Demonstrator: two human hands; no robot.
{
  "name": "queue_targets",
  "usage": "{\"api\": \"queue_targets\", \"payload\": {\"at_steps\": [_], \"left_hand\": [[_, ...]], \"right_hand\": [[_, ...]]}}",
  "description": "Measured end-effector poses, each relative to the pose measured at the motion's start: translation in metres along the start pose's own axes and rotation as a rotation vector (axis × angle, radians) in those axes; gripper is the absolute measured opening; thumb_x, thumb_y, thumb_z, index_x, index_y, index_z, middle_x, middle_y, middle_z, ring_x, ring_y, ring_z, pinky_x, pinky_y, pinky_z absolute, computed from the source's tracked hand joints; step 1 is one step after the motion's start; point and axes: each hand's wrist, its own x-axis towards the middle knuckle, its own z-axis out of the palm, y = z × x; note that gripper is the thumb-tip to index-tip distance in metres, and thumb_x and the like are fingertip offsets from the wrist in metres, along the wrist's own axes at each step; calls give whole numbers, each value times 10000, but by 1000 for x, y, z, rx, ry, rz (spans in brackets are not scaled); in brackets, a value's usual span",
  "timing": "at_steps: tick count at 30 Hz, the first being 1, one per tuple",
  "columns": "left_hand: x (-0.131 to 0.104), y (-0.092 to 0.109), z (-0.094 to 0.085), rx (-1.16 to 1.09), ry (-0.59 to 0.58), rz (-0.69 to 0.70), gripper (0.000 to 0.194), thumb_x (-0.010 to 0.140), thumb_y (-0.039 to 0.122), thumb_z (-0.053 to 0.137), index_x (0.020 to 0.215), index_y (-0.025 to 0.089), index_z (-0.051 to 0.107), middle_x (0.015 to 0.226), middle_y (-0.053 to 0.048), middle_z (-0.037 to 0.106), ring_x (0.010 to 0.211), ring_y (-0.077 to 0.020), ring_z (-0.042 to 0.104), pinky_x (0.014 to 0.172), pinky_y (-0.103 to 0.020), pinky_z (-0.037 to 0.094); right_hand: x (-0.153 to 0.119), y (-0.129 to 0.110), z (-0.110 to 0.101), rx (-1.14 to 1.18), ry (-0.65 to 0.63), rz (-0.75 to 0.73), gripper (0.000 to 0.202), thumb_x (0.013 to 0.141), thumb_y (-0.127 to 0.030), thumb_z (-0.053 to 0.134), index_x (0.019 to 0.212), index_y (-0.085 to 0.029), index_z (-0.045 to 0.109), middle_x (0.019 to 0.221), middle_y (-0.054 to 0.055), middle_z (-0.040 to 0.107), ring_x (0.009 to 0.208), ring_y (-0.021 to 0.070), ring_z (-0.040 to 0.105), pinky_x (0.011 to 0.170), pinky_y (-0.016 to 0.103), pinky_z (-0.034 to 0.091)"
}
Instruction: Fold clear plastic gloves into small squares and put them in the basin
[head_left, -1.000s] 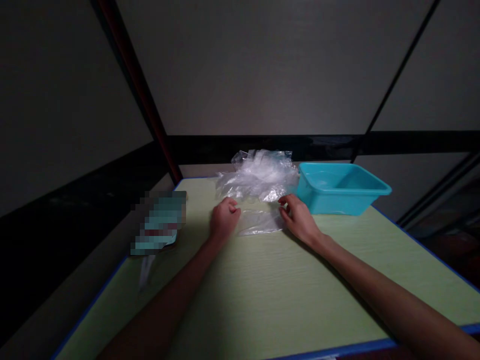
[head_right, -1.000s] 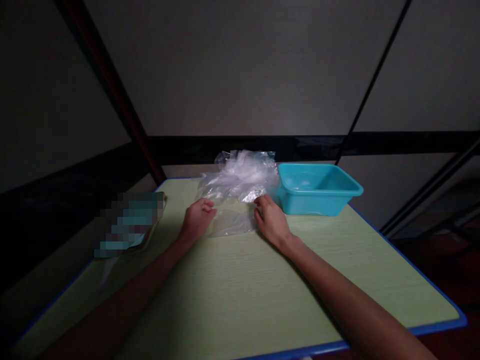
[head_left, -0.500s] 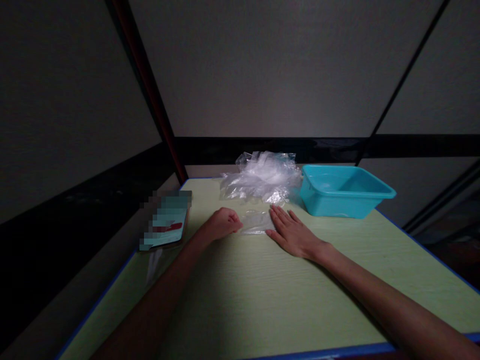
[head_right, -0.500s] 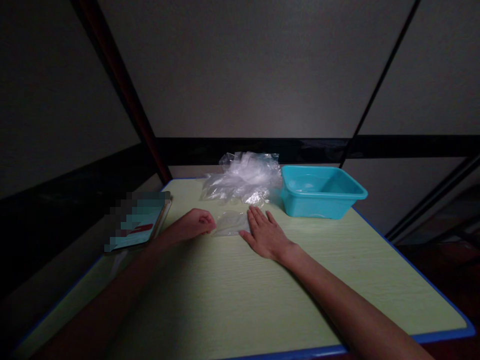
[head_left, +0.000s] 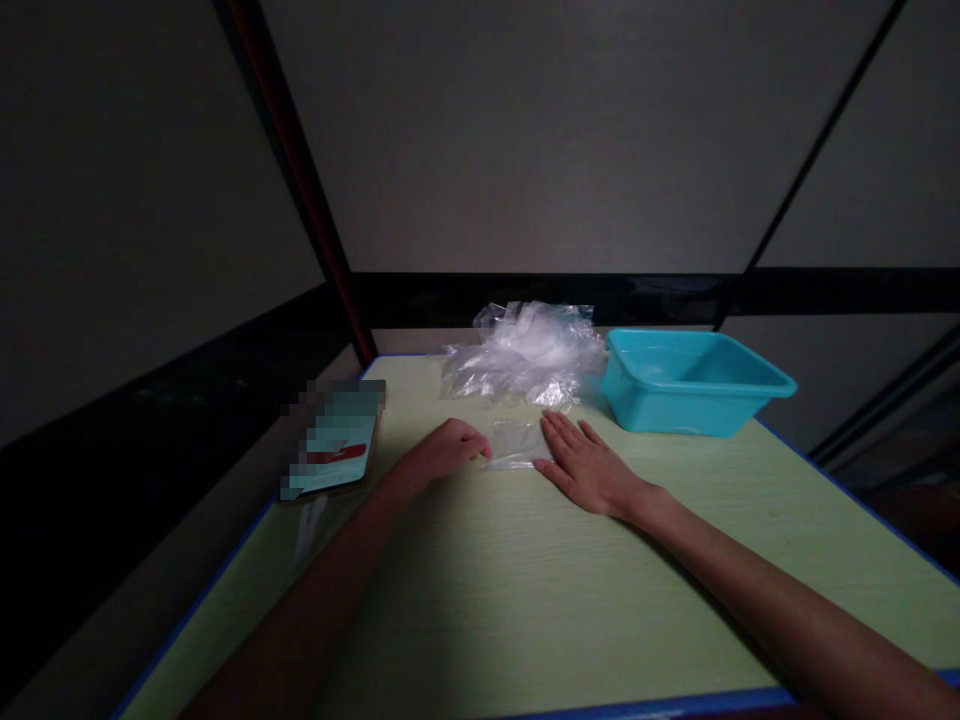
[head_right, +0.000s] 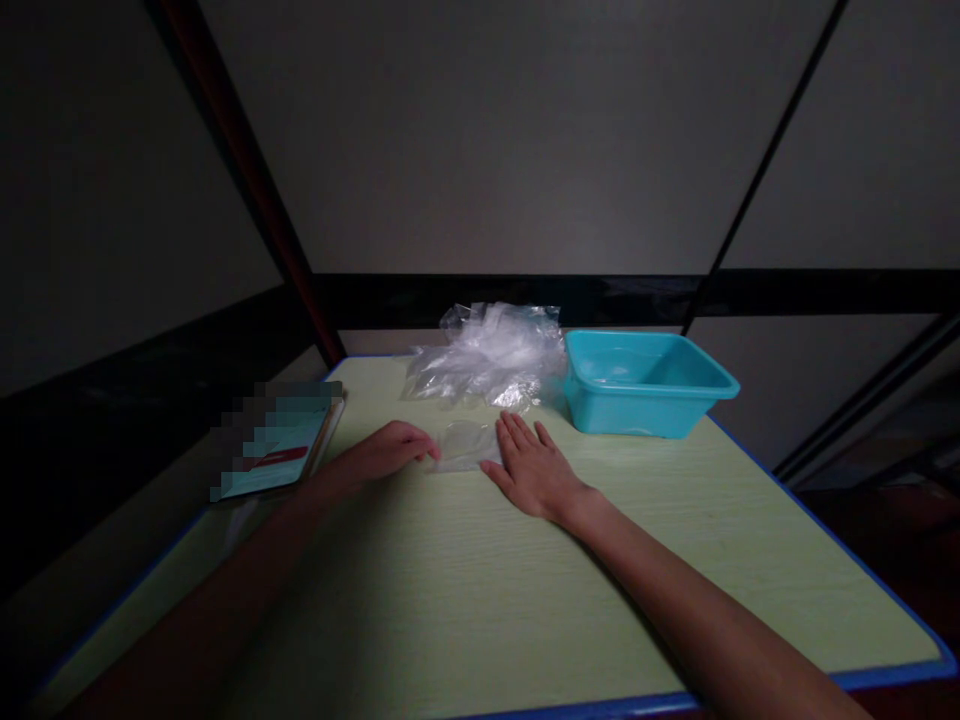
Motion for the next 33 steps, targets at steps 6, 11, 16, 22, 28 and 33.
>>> {"api": "queue_targets", "payload": {"at_steps": [6, 11, 16, 22, 28, 33], "left_hand": [[1, 2, 3, -77, 37, -10, 167, 614, 200, 437, 640, 138, 590, 572, 14, 590, 554, -113, 509, 538, -196, 370], [2, -1, 3, -126, 69, -51, 180, 603, 137, 443, 755, 141, 539, 583, 14, 609, 509, -100, 507, 507, -190, 384], [5, -4, 4, -147, 136, -76, 141, 591, 103, 453, 709, 146, 515, 540, 27, 582, 463, -88, 486, 473, -181, 378], [9, -9, 6, -168, 206, -91, 131, 586, 63, 434, 646, 147, 514, 510, 33, 551, 450, -78, 477, 458, -172, 379], [13, -13, 7, -176, 242, -97, 86, 600, 77, 466, 603, 152, 508, 495, 33, 543, 458, -84, 497, 449, -174, 382], [15, -15, 9, -170, 252, -101, 80, 605, 82, 480, 598, 154, 513, 489, 42, 537, 438, -77, 486, 433, -166, 379]], "right_hand": [[0, 0, 0, 10, 2, 1, 647, 860, -495, 180, 1321, -45, 242, 1378, 145, 202, 1277, 231, 151, 1018, 428, 167], [-1, -2, -1, 42, 15, 6, 631, 859, -484, 215, 1312, -49, 265, 1374, 149, 217, 1274, 237, 162, 1018, 436, 160], [5, 10, -3, 276, 199, 44, 483, 863, -385, 293, 1237, -96, 394, 1281, 142, 409, 1184, 217, 360, 966, 380, 287], [20, 45, -2, 414, 359, 289, 189, 773, -237, 453, 810, -119, 596, 788, 74, 611, 701, 163, 561, 637, 260, 432], [28, 49, 5, 391, 297, 286, 107, 728, -206, 508, 705, -152, 598, 713, 39, 600, 641, 141, 545, 602, 235, 404], [29, 49, 8, 382, 279, 283, 80, 718, -187, 514, 692, -158, 584, 725, 34, 594, 654, 134, 541, 613, 228, 402]]}}
